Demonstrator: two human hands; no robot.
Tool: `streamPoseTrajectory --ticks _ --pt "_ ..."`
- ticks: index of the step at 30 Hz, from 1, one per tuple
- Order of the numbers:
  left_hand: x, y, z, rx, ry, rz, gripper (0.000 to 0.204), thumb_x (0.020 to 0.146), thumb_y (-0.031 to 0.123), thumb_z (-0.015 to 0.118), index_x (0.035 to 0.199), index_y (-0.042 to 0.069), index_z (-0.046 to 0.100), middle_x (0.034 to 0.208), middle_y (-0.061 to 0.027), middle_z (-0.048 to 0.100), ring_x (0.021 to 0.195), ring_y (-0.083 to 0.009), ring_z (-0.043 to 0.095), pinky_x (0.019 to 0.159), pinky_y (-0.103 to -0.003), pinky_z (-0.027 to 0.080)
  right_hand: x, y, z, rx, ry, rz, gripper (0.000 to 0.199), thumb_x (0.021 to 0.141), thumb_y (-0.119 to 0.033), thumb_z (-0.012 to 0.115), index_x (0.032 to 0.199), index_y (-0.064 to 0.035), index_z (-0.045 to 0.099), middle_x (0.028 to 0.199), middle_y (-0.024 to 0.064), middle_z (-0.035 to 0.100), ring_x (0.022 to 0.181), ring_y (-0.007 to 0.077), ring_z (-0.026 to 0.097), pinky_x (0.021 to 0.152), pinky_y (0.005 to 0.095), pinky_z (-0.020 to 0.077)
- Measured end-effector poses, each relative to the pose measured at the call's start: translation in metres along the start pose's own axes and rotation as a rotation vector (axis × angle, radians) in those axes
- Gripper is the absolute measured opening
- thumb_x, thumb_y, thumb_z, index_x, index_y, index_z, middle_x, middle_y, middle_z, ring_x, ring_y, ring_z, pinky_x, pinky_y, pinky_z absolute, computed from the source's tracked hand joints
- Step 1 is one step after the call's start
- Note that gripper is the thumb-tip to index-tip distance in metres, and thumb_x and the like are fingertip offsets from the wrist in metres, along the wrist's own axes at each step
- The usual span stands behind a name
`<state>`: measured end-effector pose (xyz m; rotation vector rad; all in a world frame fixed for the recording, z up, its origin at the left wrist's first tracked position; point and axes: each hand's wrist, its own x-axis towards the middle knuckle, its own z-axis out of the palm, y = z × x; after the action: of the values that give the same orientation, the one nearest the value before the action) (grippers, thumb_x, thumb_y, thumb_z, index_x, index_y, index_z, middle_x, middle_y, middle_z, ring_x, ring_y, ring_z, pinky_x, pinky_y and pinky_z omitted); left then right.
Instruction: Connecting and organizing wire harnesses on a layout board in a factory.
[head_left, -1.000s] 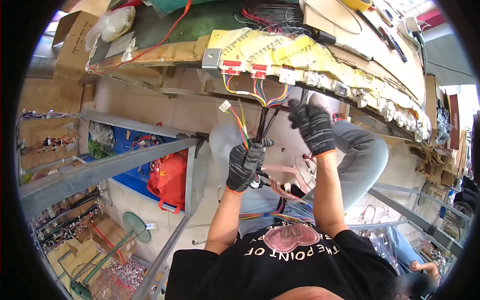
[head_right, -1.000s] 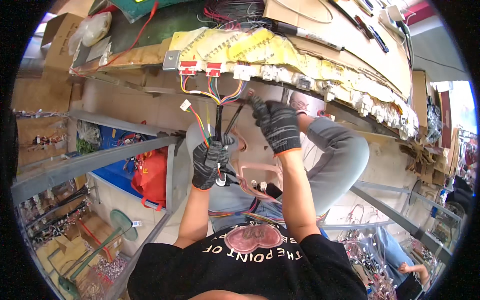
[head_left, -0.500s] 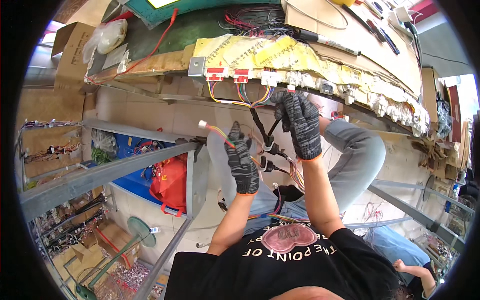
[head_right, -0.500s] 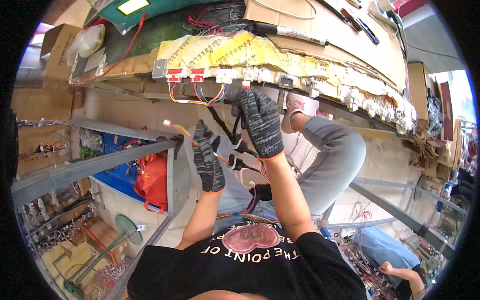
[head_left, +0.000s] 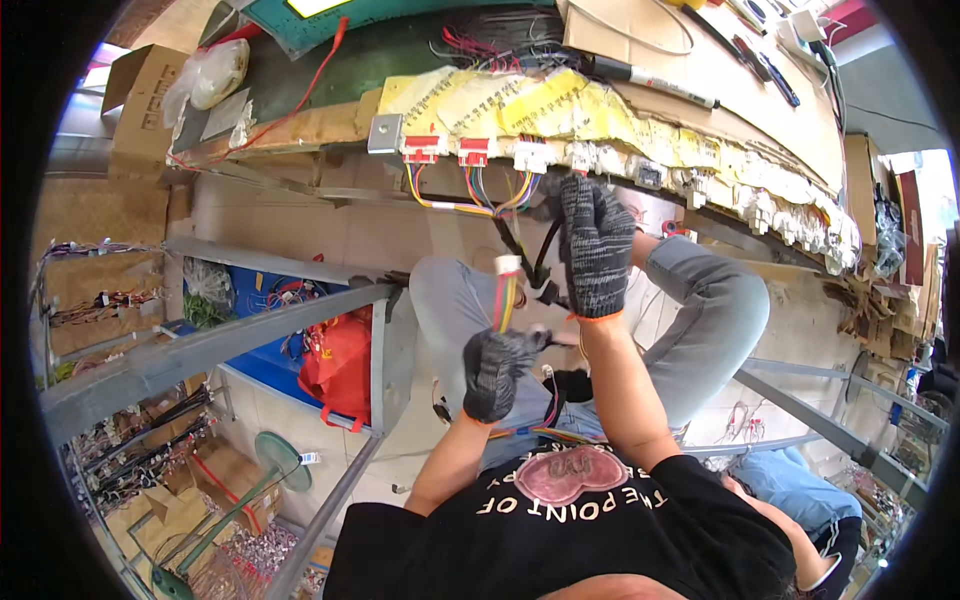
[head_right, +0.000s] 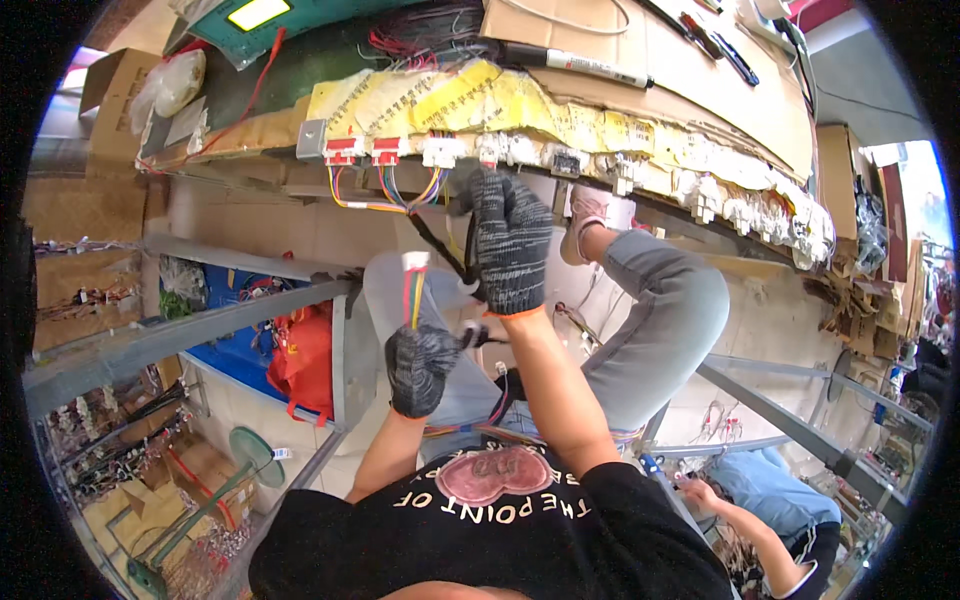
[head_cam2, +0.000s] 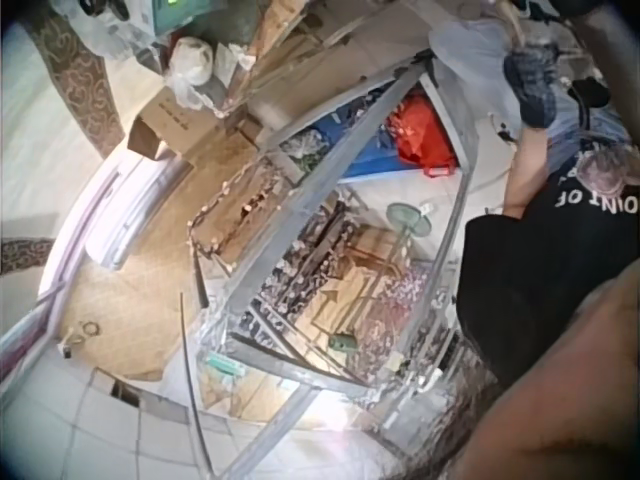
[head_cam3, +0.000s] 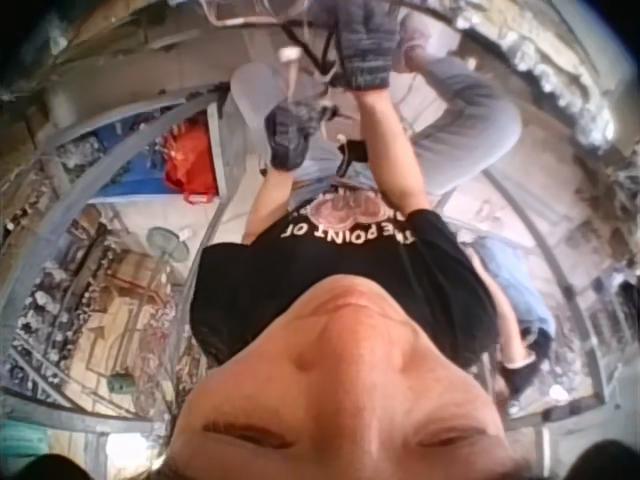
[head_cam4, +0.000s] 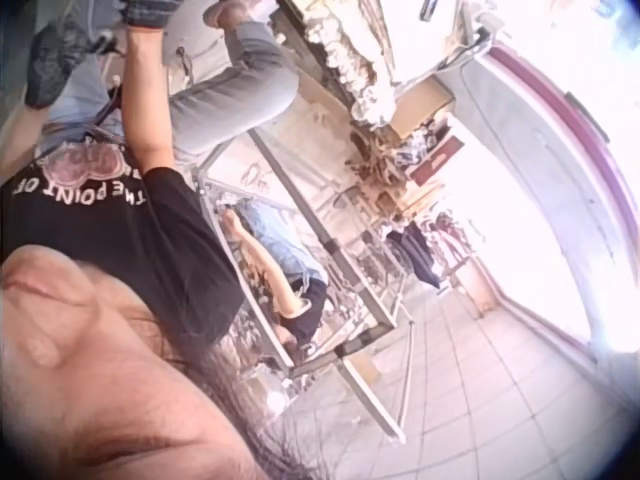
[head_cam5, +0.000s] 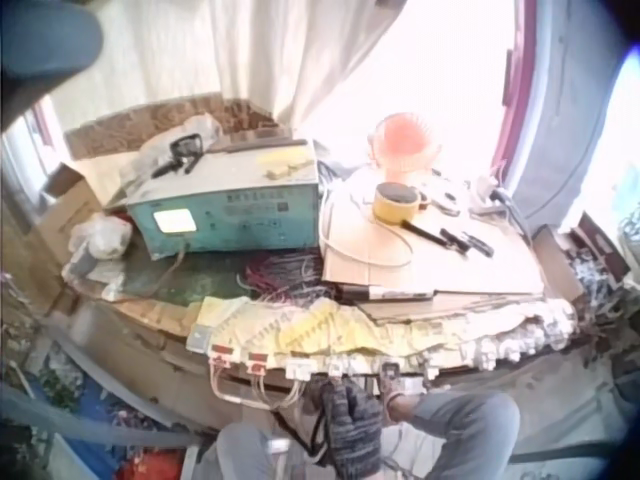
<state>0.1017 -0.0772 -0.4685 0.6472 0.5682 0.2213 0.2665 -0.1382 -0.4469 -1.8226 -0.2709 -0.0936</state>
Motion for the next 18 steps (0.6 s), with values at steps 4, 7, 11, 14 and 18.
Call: streamPoseTrajectory --ticks 4,7,11,14,18 --pt "0.029 -0.012 0.009 -0.47 -0.432 -0.411 0.039 0.089 0.043 0.045 0.069 0.009 0.048 0.051 0.0002 0.038 0.047 -0.0114 0.039 0.05 -0.023 0.04 -0.026 -0.004 -0.037 -0.02 -0.009 -0.076 0.024 0.091 -0.016 0.042 0.095 0.0002 0.06 0.083 0.0092 0.063 0.072 0.0171 0.059 0.067 0.0282 0.0453" --pt "0.046 -0.028 0.021 -0.615 -0.559 -0.668 0.034 0.087 0.04 0.048 0.103 0.01 0.053 0.075 0.0032 0.055 0.066 -0.012 0.053 0.069 -0.029 0.047 -0.039 -0.019 -0.055 0.012 -0.312 0.165 0.017 0.087 -0.006 0.048 0.098 0.002 0.058 0.096 0.0153 0.058 0.085 0.0276 0.058 0.075 0.0343 0.0449" --pt "0.035 -0.029 0.048 0.564 -0.397 0.212 0.04 0.088 0.024 0.052 0.119 0.0 0.041 0.11 -0.0108 0.049 0.098 -0.0189 0.049 0.088 -0.03 0.038 -0.014 -0.019 -0.061 0.155 -0.076 0.335 0.018 0.089 -0.011 0.047 0.089 0.0015 0.059 0.073 0.009 0.061 0.068 0.0149 0.056 0.065 0.0272 0.044" --pt "0.004 -0.087 -0.003 0.742 0.277 0.484 0.054 0.082 0.019 0.06 0.125 -0.001 0.033 0.113 -0.0161 0.046 0.103 -0.0267 0.046 0.093 -0.034 0.034 -0.007 -0.008 -0.055 0.148 -0.025 0.22 0.021 0.089 -0.015 0.048 0.085 0.0006 0.061 0.068 0.0041 0.061 0.058 0.0077 0.049 0.055 0.0229 0.039" --pt "-0.025 -0.167 -0.058 1.164 0.118 0.194 0.067 0.08 0.022 0.063 0.131 0.002 0.025 0.113 -0.013 0.044 0.098 -0.0247 0.047 0.088 -0.035 0.039 -0.006 -0.009 -0.056 0.136 0.057 0.178 0.019 0.088 -0.015 0.052 0.086 0.0001 0.063 0.065 0.001 0.061 0.052 0.0027 0.043 0.048 0.0196 0.0349"
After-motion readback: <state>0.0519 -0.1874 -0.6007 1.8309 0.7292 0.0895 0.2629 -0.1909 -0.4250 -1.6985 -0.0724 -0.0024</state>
